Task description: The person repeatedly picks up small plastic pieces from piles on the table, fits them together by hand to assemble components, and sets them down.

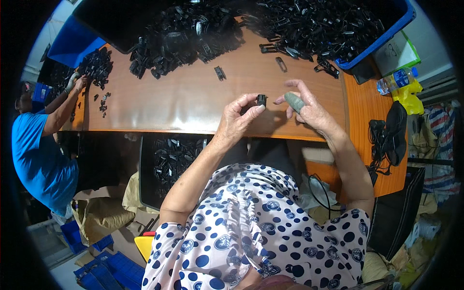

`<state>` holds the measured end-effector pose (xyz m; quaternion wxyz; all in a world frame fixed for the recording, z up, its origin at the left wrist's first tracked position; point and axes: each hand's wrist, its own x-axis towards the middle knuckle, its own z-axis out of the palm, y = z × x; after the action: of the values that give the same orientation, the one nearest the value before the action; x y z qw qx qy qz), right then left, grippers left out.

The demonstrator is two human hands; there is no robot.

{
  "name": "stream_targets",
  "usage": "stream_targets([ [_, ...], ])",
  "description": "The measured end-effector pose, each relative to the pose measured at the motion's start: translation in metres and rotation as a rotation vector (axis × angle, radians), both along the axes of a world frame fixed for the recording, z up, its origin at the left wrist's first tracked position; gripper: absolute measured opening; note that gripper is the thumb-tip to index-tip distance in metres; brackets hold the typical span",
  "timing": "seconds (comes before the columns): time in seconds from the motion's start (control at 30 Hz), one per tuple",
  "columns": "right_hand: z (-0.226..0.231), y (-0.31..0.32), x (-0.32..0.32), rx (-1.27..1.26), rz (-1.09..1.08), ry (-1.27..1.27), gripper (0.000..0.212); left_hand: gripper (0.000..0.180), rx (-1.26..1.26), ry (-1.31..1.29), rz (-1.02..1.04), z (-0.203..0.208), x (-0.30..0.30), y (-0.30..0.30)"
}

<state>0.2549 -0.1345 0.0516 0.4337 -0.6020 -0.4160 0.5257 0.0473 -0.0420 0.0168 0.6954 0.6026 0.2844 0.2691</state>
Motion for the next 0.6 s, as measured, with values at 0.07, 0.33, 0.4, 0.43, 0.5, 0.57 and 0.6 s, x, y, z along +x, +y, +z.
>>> stream_targets([
  [0.07, -0.005, -0.004, 0.001, -0.095, 0.016, -0.208, 0.047, 0.028, 0.285, 0.053, 0.008, -0.004, -0.002, -0.001],
  [0.33, 0.035, -0.024, -0.013, 0.003, 0.126, -0.228, 0.022, 0.027, 0.322, 0.059, 0.006, 0.002, -0.007, -0.013],
  [0.4, 0.032, -0.029, -0.019, 0.011, 0.081, -0.068, 0.025, 0.027, 0.412, 0.056, 0.007, 0.003, -0.007, -0.014],
  [0.43, 0.03, -0.029, -0.022, 0.024, 0.037, 0.093, 0.028, 0.027, 0.498, 0.07, -0.013, 0.004, -0.007, -0.014],
  [0.5, 0.028, -0.029, -0.024, 0.01, 0.032, 0.162, 0.031, 0.027, 0.584, 0.083, -0.037, 0.008, -0.006, -0.014],
  [0.57, 0.025, -0.028, -0.026, -0.007, 0.03, 0.233, 0.034, 0.026, 0.586, 0.072, -0.065, 0.011, -0.006, -0.016],
  [0.6, 0.024, -0.026, -0.026, -0.009, 0.042, 0.216, 0.036, 0.026, 0.581, 0.074, -0.065, 0.012, -0.006, -0.016],
])
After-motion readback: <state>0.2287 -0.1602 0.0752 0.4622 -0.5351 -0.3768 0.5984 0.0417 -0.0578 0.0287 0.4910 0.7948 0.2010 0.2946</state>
